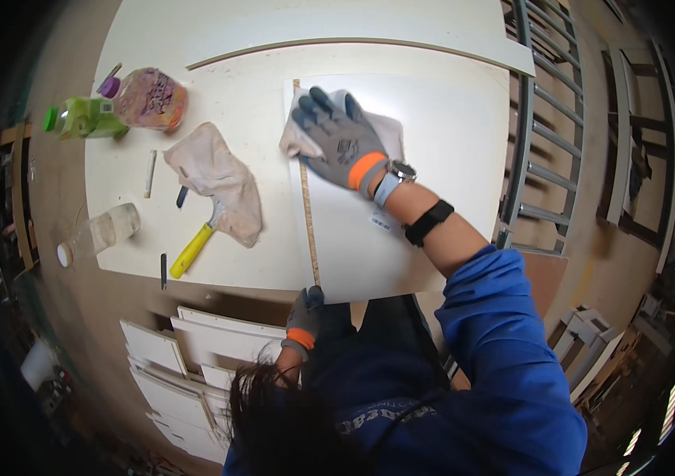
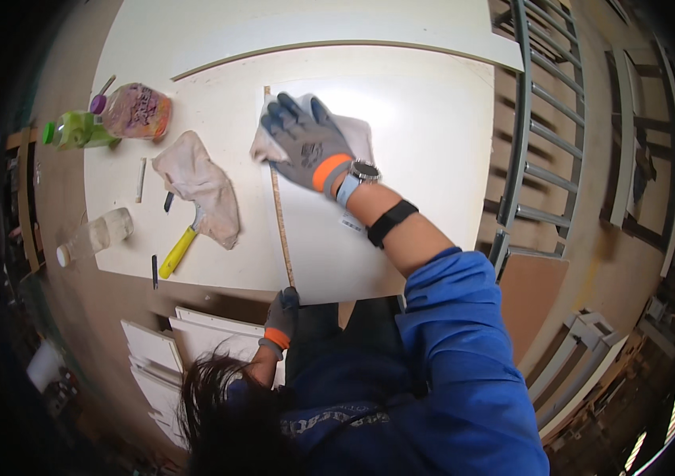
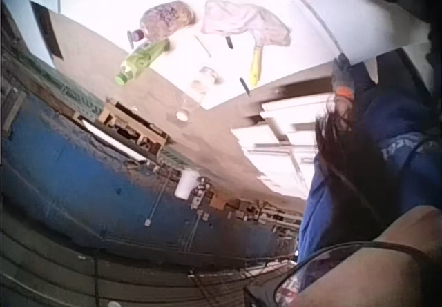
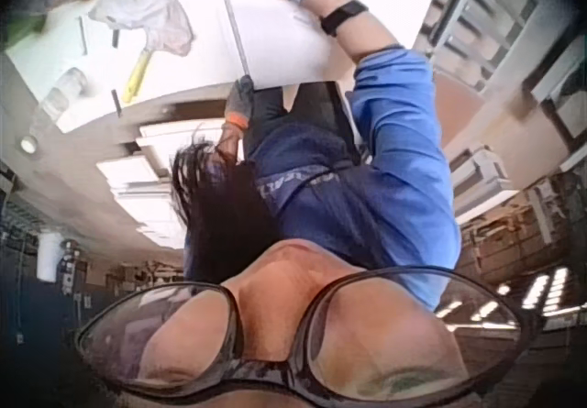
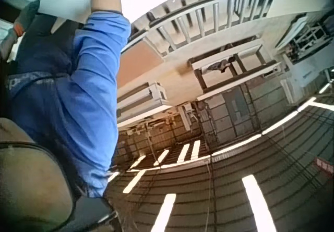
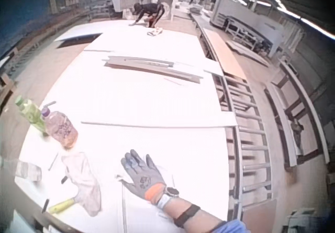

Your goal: Cleaning a white wood panel with a cloth and liquid, then scraping the edge, marking a piece of wood with a marker, and stacking panels.

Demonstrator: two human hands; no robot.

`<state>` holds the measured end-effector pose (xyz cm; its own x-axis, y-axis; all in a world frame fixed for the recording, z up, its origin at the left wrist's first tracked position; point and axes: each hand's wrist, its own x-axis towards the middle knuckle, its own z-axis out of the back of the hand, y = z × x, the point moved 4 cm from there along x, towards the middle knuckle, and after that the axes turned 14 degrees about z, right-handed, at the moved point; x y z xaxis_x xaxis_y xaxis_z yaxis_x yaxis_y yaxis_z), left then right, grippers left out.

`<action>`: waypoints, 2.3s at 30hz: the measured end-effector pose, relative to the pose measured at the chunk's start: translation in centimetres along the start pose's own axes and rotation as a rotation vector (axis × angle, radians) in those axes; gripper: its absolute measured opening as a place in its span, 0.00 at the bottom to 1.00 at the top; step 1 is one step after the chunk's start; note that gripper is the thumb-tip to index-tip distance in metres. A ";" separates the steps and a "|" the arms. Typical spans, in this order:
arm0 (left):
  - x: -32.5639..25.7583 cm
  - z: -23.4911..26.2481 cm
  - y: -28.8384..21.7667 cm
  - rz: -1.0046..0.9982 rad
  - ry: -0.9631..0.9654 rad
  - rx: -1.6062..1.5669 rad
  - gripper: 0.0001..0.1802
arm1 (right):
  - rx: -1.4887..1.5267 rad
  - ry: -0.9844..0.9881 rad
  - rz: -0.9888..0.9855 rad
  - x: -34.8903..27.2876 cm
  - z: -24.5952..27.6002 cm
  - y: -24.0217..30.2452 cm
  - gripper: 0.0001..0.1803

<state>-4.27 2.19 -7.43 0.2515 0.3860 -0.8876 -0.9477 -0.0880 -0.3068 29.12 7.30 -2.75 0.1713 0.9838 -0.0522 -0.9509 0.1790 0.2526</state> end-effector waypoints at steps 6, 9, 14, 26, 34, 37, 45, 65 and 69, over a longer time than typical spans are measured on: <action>-0.5 0.7 -0.9 -0.166 -0.042 0.036 0.31 | -0.233 -0.084 -0.524 -11.5 1.8 -12.9 0.36; 1.9 -0.6 2.0 -0.132 0.009 0.087 0.27 | -0.245 -0.103 -0.542 -17.5 0.0 -11.3 0.37; 0.8 -0.1 -0.6 -0.106 -0.015 0.061 0.26 | -0.138 -0.057 -0.747 -23.3 -1.1 -1.4 0.38; 1.3 0.8 -1.3 -0.114 0.039 0.150 0.34 | 0.182 0.007 -0.259 -27.5 -2.6 10.3 0.38; 10.3 0.6 6.3 -0.076 0.104 -0.100 0.31 | -0.021 -0.466 -0.772 -35.7 -2.9 4.5 0.30; 7.4 0.9 3.2 -0.061 0.294 -0.168 0.34 | 0.262 -0.360 -1.081 -39.3 -1.7 1.4 0.17; -2.5 4.0 -2.5 -0.173 0.457 -0.537 0.30 | 0.406 -0.287 -1.122 -40.6 1.0 5.3 0.17; -26.3 4.2 -17.9 -1.594 -0.469 0.791 0.14 | 1.437 -1.239 -0.461 -44.2 3.6 2.0 0.26; -21.7 2.9 -12.7 -1.745 -0.507 0.936 0.09 | 0.667 -0.738 -0.502 -48.3 1.2 2.7 0.29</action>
<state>1.72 -2.44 16.68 0.9075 -0.2965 0.2974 0.3559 0.9190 -0.1696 18.59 -39.72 1.56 0.8193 0.5220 0.2370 -0.4396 0.3066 0.8443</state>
